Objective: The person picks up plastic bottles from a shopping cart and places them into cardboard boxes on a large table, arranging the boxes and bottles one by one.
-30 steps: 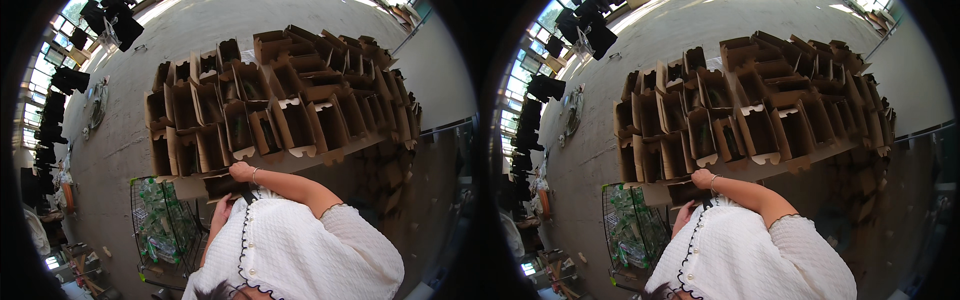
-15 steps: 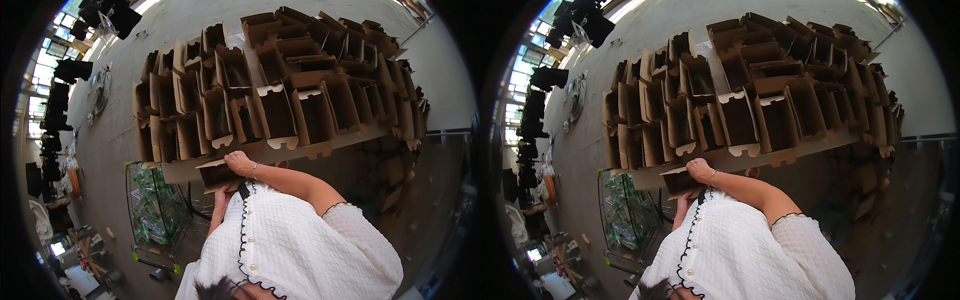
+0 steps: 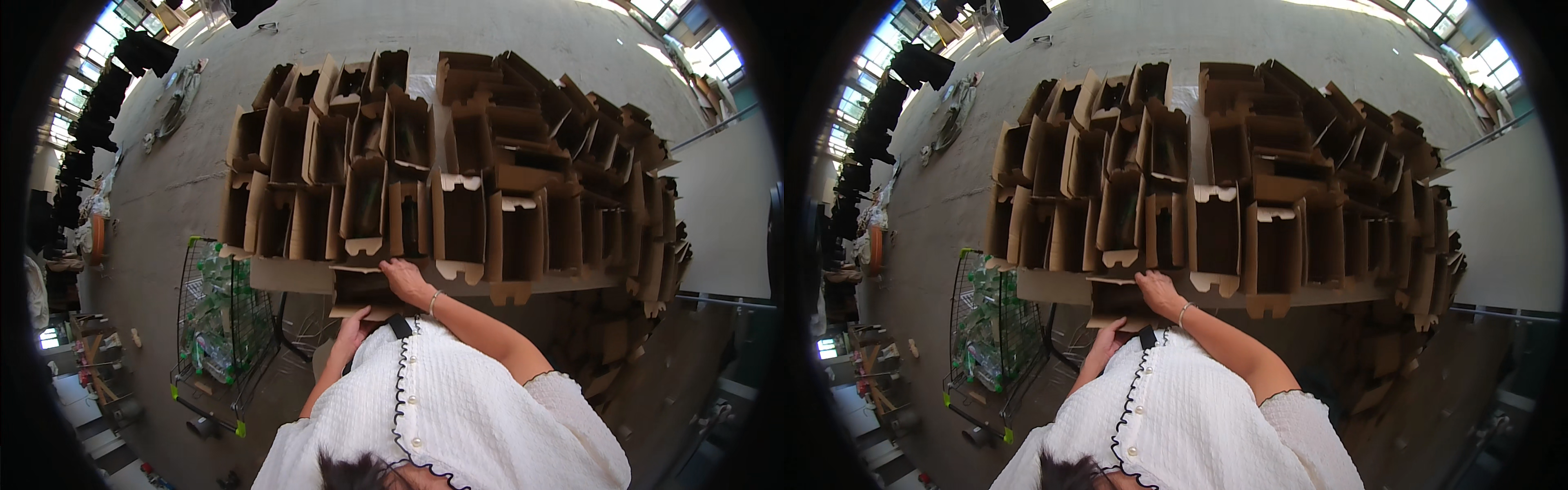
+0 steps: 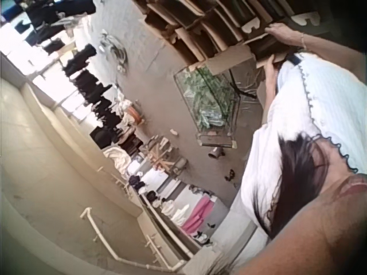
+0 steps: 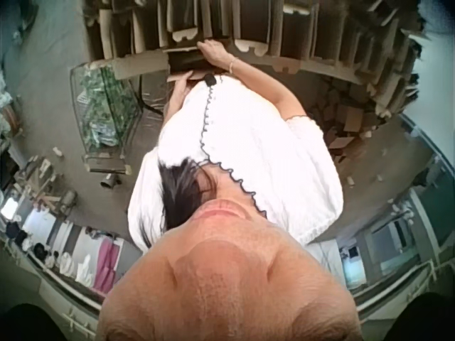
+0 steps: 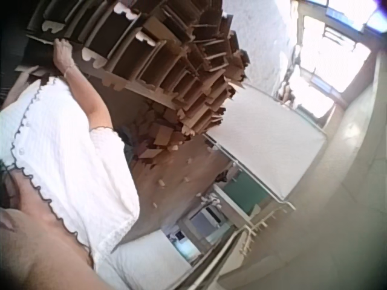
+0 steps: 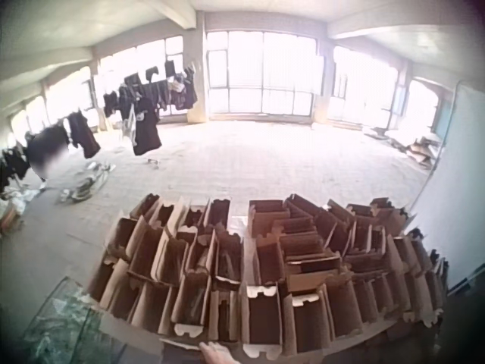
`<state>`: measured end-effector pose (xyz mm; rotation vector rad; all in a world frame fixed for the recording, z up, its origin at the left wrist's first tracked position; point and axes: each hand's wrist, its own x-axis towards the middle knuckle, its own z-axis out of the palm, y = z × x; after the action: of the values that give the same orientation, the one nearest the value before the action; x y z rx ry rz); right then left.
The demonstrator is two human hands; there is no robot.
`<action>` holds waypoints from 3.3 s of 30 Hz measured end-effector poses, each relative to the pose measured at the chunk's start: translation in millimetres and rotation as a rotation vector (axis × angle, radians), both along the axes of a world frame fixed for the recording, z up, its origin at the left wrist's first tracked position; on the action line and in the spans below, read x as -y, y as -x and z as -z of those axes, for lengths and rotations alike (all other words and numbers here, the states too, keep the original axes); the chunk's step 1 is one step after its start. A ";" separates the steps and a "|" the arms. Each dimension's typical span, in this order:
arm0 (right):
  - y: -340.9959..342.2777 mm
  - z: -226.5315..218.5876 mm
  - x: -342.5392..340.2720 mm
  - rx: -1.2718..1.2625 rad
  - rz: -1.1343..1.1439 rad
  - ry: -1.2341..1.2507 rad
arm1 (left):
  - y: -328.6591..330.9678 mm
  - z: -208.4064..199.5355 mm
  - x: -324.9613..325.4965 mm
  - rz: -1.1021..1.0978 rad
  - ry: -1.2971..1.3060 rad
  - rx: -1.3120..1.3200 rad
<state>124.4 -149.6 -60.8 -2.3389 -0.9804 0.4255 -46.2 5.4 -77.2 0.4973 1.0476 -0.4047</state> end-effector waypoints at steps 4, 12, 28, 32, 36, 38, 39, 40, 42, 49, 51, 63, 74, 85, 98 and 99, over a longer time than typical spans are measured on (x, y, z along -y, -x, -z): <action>-5.7 -14.4 2.0 -0.099 -0.073 0.104 | -11.9 18.3 -24.6 -0.201 -0.043 0.049; -45.1 -127.1 6.1 -0.380 -0.115 0.087 | -66.3 -35.1 -57.2 -0.094 -1.118 -0.128; -532.8 -30.9 -64.4 -0.213 0.741 -0.096 | -94.5 3.1 -52.5 -0.204 -0.935 0.000; -555.9 9.0 -152.0 -0.545 0.817 -0.178 | -84.3 -28.3 -36.0 -0.295 -1.005 -0.051; -694.2 140.5 -43.4 -0.016 0.435 0.418 | -108.9 -4.4 -55.7 -0.137 -1.023 0.118; -689.1 133.6 -66.2 0.282 0.246 0.592 | -101.2 -3.7 -38.6 -0.132 -1.091 0.053; -630.6 67.9 -139.9 -0.028 0.402 0.205 | -77.9 -12.3 -9.5 -0.115 -1.133 -0.154; -635.4 26.6 -129.1 -0.061 0.321 0.191 | -73.8 -10.4 -7.8 -0.029 -1.148 -0.226; -660.9 -8.7 -84.3 -0.059 0.249 0.214 | -85.7 0.8 -12.6 0.133 -1.406 -0.229; -706.3 3.4 -67.8 0.033 0.004 0.295 | -104.2 -10.0 -21.1 0.098 -1.373 -0.173; -702.6 -12.1 -91.6 0.021 -0.069 0.298 | -103.7 -15.7 -20.9 0.054 -1.271 -0.187; -702.9 -7.9 -98.5 0.098 -0.004 0.432 | -91.1 11.3 -21.6 -0.004 -1.246 -0.229; -569.6 -66.3 -243.4 -0.500 0.300 -0.350 | -152.2 -62.3 -45.0 -0.223 -1.559 -0.287; -551.8 -92.7 -376.7 -0.111 -0.048 -0.602 | -159.0 -51.9 -53.9 -0.347 -1.589 -0.265; -557.3 -30.9 -508.1 0.815 -0.985 0.338 | -147.1 -38.3 -58.9 -0.318 -1.413 -0.261; -557.4 -33.1 -509.2 0.808 -0.940 0.283 | -146.1 -39.5 -59.5 -0.312 -1.399 -0.260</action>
<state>681.8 359.6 -27.7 -2.1406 -2.5563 -0.1006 99.8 64.9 -37.7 1.5074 1.5436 0.6527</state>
